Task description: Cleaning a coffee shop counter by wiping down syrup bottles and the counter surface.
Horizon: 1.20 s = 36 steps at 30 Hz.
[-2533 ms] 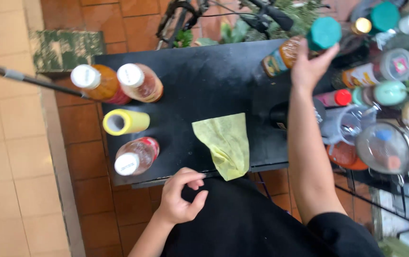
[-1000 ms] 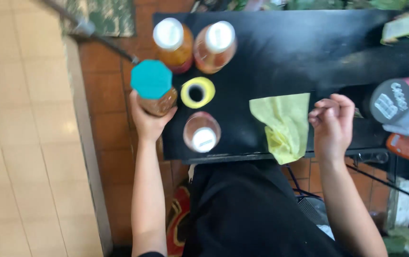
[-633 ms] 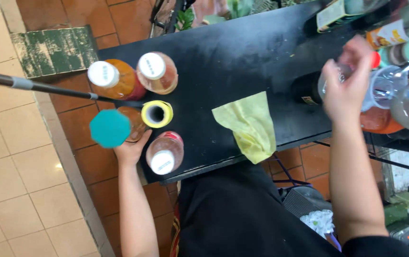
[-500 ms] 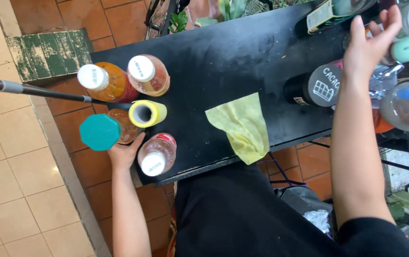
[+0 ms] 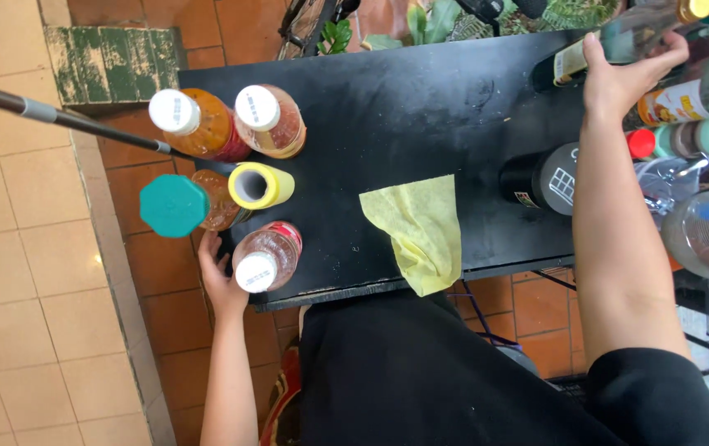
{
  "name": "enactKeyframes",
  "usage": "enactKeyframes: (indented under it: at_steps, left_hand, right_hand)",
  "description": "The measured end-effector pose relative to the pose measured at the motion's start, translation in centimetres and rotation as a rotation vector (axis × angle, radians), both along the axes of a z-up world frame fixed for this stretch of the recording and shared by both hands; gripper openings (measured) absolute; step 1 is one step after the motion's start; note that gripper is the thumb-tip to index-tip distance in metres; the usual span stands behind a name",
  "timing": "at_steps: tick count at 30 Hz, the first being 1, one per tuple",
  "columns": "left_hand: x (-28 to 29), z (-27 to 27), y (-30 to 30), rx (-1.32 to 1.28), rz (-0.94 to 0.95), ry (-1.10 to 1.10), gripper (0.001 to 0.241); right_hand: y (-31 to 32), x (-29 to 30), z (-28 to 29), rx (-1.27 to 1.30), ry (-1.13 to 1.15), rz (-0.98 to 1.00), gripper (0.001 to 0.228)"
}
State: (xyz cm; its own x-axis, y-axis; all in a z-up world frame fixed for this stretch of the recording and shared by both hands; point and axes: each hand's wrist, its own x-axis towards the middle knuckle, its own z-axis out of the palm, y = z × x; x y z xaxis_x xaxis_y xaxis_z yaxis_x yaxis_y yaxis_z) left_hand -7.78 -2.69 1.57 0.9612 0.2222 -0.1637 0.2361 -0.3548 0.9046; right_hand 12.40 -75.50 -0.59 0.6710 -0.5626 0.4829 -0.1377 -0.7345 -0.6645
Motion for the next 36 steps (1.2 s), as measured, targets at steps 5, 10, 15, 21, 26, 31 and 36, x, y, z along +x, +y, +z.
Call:
enactKeyframes:
  at_steps: [5, 10, 15, 21, 26, 31, 36]
  left_hand:
    - [-1.9, 0.0, -1.2, -0.057, 0.175, -0.043, 0.067]
    - [-4.1, 0.3, -1.6, -0.043, 0.251, -0.016, 0.057]
    - [-5.0, 1.5, -1.3, -0.102, 0.308, -0.142, 0.050]
    - [-2.8, 12.8, -2.5, -0.272, 0.381, -0.543, 0.039]
    - [-0.7, 28.2, -6.5, -0.054, -0.360, -0.444, 0.049]
    - [-1.3, 31.7, -8.5, -0.184, -0.483, -0.408, 0.087]
    - [-5.8, 26.7, -3.0, -0.056, -0.456, -0.392, 0.075]
  right_hand:
    - [-4.4, 1.0, -5.2, -0.013, -0.059, -0.014, 0.079]
    - [0.0, 0.3, 0.7, 0.023, 0.111, -0.095, 0.072]
    - [6.0, -2.3, 7.8, -0.022, 0.125, 0.121, 0.070]
    - [20.8, -7.6, 24.7, 0.346, 0.225, 0.543, 0.071]
    - [27.7, -12.2, 32.7, 0.020, 0.253, 0.975, 0.068]
    - [39.8, -11.8, 36.6, 0.189, 0.533, 1.645, 0.071]
    - [47.9, -14.9, 33.4, 0.402, 0.433, 1.864, 0.077]
